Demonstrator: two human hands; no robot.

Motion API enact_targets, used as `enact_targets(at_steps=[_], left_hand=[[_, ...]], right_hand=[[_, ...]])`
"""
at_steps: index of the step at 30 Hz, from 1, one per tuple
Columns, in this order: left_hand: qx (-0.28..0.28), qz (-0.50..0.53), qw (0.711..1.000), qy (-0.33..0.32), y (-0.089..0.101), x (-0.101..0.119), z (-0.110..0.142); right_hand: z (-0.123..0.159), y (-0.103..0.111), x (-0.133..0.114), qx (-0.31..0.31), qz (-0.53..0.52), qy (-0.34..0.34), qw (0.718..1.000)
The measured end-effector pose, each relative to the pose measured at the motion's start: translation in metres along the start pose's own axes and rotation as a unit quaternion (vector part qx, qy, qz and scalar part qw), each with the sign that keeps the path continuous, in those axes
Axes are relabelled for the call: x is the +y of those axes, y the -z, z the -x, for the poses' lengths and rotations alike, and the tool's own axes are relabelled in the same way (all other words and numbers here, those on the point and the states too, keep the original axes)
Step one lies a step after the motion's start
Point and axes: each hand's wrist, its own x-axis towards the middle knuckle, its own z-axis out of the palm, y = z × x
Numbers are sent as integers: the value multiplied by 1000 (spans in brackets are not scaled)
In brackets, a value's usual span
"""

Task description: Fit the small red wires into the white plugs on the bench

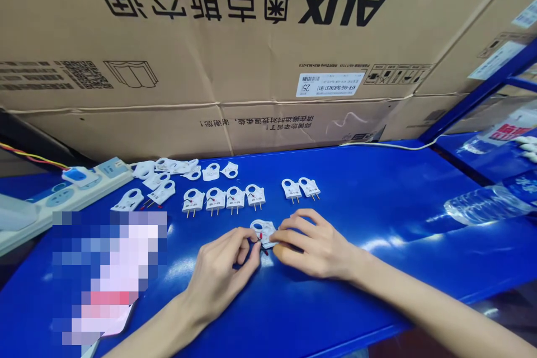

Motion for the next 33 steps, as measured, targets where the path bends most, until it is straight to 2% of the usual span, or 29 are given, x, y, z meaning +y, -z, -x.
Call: enact_targets(at_steps=[4, 10, 13, 20, 24, 30, 33], left_hand=[[-9, 1, 1000, -4, 0, 0, 1], [-72, -19, 997, 8, 1, 1, 0], [-83, -26, 996, 7, 2, 2, -1], [-97, -60, 993, -1, 0, 2, -2], [-100, -60, 993, 20, -1, 3, -1], [-84, -60, 994, 36, 0, 3, -3], [-73, -64, 994, 55, 1, 3, -4]], right_hand=[[4, 2, 9, -17, -10, -47, 999], [16, -5, 32, 2, -101, -232, 967], [17, -12, 38, 10, -108, -276, 955], [10, -29, 39, -21, -99, -291, 951], [8, -37, 39, -49, -79, -276, 957], [8, -35, 35, -58, -47, -270, 960], [5, -33, 29, -84, -41, -243, 966]])
